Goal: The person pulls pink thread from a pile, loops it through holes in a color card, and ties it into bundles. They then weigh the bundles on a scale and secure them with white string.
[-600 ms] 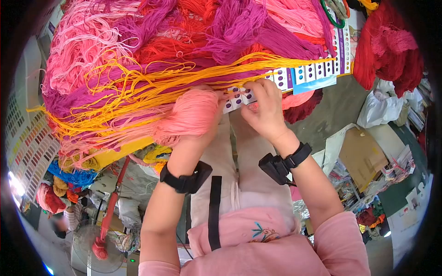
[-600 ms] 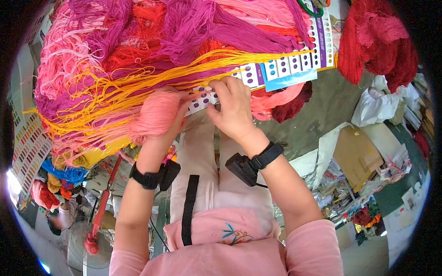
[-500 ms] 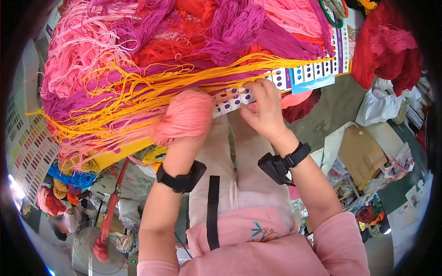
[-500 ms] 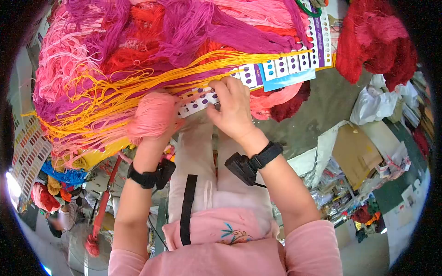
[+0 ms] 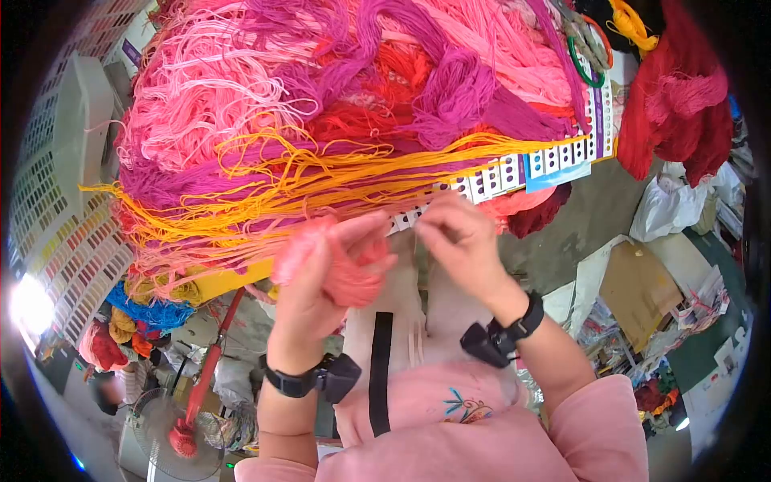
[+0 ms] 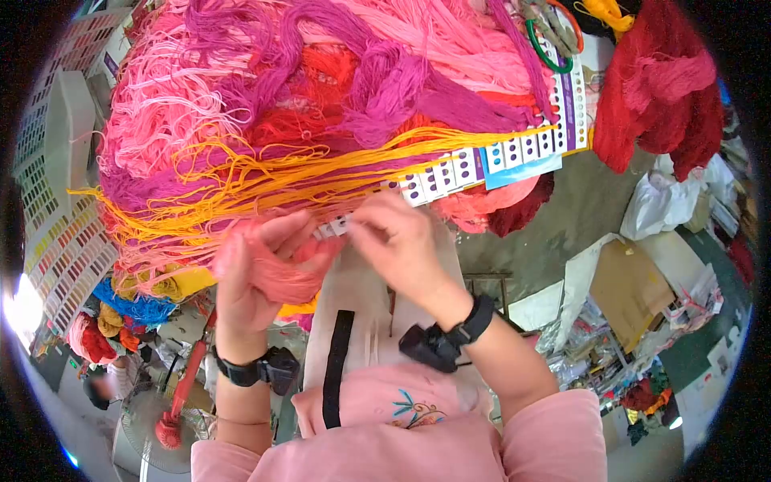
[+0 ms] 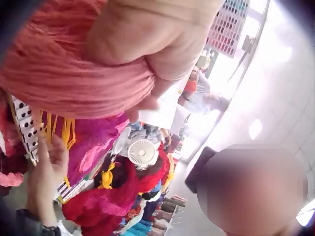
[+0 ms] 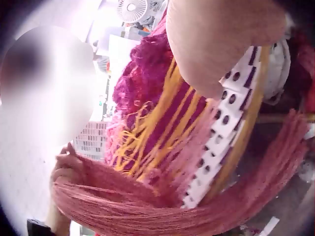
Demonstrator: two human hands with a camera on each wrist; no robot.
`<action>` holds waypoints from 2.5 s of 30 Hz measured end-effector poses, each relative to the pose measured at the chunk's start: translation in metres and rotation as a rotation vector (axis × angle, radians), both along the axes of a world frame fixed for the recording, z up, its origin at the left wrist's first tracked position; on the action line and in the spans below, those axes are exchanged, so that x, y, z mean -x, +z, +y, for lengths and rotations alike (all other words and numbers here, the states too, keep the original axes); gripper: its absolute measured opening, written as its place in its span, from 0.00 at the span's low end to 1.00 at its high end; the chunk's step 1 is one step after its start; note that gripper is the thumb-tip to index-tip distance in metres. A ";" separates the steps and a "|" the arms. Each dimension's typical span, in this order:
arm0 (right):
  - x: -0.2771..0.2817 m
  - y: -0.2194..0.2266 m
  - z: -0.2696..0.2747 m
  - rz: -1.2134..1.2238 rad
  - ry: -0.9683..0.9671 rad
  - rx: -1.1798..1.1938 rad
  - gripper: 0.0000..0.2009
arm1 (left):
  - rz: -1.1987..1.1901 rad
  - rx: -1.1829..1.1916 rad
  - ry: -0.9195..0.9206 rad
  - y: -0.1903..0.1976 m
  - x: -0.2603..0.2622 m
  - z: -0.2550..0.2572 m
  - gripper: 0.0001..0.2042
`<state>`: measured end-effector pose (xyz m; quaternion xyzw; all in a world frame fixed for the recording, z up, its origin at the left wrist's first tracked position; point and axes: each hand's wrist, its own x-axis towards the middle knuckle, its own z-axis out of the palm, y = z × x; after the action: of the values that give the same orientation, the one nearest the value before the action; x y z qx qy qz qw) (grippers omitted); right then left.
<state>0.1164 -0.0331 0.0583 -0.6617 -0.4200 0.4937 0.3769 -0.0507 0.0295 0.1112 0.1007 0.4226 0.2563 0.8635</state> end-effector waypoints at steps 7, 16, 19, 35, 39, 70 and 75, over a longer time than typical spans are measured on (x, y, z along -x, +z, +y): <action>0.018 0.029 0.029 0.813 -0.073 0.481 0.03 | -0.099 0.046 0.012 -0.017 -0.008 -0.004 0.26; 0.001 0.028 0.016 0.945 -0.144 0.497 0.04 | 0.195 0.008 -0.164 -0.026 -0.012 -0.020 0.15; -0.007 0.033 0.015 0.965 -0.172 0.539 0.04 | 0.040 0.066 -0.011 -0.024 -0.021 -0.021 0.12; -0.060 0.017 -0.026 1.029 -0.183 0.213 0.01 | -0.235 0.128 0.354 -0.047 -0.041 -0.049 0.09; -0.154 0.030 -0.043 1.256 -0.368 0.120 0.03 | -0.389 0.209 0.890 -0.049 0.062 -0.046 0.07; -0.095 -0.079 -0.038 -0.383 0.265 -0.425 0.15 | 0.431 -0.098 -0.220 -0.115 -0.126 -0.060 0.06; -0.097 -0.073 -0.034 -0.239 0.254 -0.320 0.13 | 0.519 -0.142 -0.266 -0.102 -0.118 -0.054 0.06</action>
<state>0.2132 -0.0675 -0.0144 -0.5890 -0.6145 0.3825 0.3593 0.0677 -0.0248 0.0087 0.2773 0.5932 0.1356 0.7435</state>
